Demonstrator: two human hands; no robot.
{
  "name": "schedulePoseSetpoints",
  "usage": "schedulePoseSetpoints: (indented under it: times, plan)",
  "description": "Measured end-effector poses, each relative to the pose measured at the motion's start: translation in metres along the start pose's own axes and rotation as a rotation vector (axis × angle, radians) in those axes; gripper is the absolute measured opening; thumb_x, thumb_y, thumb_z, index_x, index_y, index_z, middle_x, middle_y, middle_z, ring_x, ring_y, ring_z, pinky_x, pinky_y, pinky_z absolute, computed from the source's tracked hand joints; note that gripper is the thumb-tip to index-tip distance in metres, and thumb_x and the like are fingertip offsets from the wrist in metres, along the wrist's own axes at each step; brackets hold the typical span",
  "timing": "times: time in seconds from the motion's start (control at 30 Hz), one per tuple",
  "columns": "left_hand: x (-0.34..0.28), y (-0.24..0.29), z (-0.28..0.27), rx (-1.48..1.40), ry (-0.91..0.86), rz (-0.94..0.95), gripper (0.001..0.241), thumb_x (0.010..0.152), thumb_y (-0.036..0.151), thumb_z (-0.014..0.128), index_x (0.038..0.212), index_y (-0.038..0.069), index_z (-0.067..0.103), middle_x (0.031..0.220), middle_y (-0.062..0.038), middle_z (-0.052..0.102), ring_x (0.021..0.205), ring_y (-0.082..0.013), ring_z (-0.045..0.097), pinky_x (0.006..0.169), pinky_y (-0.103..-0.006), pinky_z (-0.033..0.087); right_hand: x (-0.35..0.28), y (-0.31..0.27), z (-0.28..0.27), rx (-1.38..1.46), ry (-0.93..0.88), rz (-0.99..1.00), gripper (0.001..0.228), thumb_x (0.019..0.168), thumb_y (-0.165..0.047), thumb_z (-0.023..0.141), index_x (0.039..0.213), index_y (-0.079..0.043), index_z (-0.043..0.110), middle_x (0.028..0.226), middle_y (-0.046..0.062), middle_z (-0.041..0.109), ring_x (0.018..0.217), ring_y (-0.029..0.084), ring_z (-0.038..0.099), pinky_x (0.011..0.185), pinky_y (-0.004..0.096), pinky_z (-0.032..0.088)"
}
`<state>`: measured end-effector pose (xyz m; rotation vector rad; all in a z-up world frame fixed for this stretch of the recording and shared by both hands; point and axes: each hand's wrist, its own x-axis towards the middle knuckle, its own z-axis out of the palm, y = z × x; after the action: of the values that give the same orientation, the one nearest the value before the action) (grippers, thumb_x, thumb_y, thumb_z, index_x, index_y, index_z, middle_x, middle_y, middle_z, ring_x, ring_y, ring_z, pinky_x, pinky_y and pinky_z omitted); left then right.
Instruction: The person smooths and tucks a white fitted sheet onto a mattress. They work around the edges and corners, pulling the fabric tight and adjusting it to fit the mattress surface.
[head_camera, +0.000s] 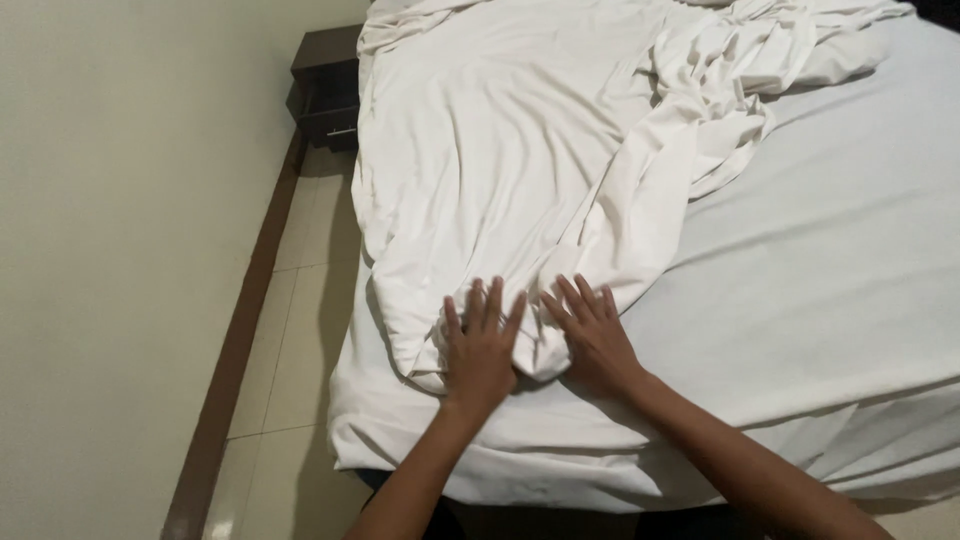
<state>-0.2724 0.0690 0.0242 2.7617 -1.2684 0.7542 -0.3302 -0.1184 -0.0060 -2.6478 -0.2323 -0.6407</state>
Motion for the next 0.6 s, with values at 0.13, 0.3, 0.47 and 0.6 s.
schedulePoseSetpoints:
  times: [0.13,0.3,0.47,0.6]
  plan:
    - [0.007,-0.018,0.032,-0.063,-0.007,-0.125,0.093,0.065,0.015,0.079,0.151,0.016,0.045,0.155,-0.021,0.042,0.145,-0.0434,0.031,0.112,-0.0674,0.022,0.019,0.000,0.025,-0.045,-0.102,0.024,0.090,0.066,-0.009,0.082,0.148,-0.017,0.045,0.161,0.013,0.034,0.151,0.038,0.024,0.119,0.065,0.016]
    - [0.001,-0.024,0.061,-0.067,-0.027,-0.156,0.074,0.077,0.001,0.069,0.147,0.019,0.054,0.148,-0.012,0.055,0.134,-0.0348,0.049,0.108,-0.0532,0.039,0.010,0.010,0.042,0.007,-0.198,0.088,0.083,0.071,0.001,0.076,0.148,-0.019,0.050,0.160,0.005,0.045,0.153,0.029,0.032,0.123,0.059,0.020]
    - [-0.016,-0.016,0.050,-0.066,0.037,-0.053,0.066,0.080,-0.003,0.066,0.143,0.017,0.060,0.144,-0.012,0.060,0.129,-0.0347,0.054,0.103,-0.0474,0.044,-0.010,0.005,0.024,0.010,-0.301,0.102,0.092,0.069,0.001,0.080,0.152,-0.017,0.045,0.164,0.007,0.037,0.154,0.029,0.025,0.124,0.057,0.016]
    - [-0.047,0.002,0.015,-0.108,0.018,0.063,0.062,0.081,-0.004,0.062,0.141,0.012,0.061,0.145,-0.013,0.060,0.130,-0.0349,0.054,0.103,-0.0466,0.045,-0.051,0.016,0.018,0.021,-0.321,0.121,0.099,0.066,0.000,0.081,0.155,-0.020,0.043,0.167,0.007,0.035,0.153,0.028,0.023,0.125,0.055,0.015]
